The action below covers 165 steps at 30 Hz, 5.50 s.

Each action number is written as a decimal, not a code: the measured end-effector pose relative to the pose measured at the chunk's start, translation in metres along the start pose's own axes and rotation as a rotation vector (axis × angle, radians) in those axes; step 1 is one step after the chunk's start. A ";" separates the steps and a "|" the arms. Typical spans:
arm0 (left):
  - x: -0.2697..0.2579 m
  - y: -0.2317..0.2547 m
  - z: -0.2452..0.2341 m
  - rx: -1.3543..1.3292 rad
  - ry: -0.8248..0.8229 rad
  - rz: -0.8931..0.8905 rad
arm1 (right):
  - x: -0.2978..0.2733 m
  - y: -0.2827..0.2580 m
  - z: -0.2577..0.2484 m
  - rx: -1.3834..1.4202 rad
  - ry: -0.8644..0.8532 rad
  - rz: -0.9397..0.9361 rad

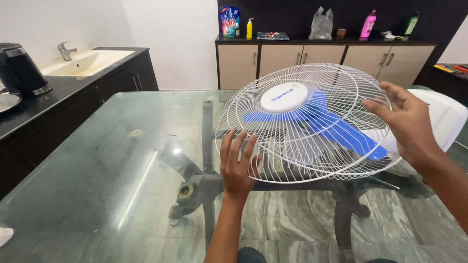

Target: The person assembles a table fan by attaching the front wire cage to the fan body. They use a green screwdriver to tighten the central nut securing the cage, then place the center cap over the nut.

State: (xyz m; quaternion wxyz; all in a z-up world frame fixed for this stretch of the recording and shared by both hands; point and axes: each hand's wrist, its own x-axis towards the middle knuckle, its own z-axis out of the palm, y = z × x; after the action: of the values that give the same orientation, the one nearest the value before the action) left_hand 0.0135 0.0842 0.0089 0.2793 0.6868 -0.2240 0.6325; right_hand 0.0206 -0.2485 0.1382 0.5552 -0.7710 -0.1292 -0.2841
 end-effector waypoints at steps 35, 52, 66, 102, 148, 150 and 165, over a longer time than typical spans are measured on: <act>-0.025 -0.090 -0.018 -0.140 0.919 -1.488 | -0.047 0.134 -0.002 0.067 0.624 -0.096; -0.043 -0.110 -0.011 -0.094 0.962 -1.672 | -0.050 0.186 -0.001 0.030 0.435 -0.128; -0.042 -0.115 -0.025 -0.048 0.943 -1.838 | -0.065 0.203 -0.004 0.030 0.383 -0.109; -0.068 -0.018 -0.019 0.644 -0.638 -0.462 | -0.121 0.166 0.009 -0.581 0.111 -0.342; -0.034 0.133 -0.146 -0.112 -0.955 -0.672 | -0.160 0.091 -0.005 -0.832 -0.491 -0.647; -0.033 0.110 -0.139 0.023 -1.000 -0.568 | -0.167 0.060 0.008 -0.631 -0.440 -0.828; -0.070 -0.096 -0.087 0.413 -1.426 -0.506 | -0.131 0.019 0.176 -0.035 -0.683 -0.341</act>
State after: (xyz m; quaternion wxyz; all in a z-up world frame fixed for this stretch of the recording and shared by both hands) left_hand 0.0053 0.2104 -0.0669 0.0701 0.9954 -0.0636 -0.0153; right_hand -0.0233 -0.0761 0.0076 0.4118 -0.7980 -0.4282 -0.1011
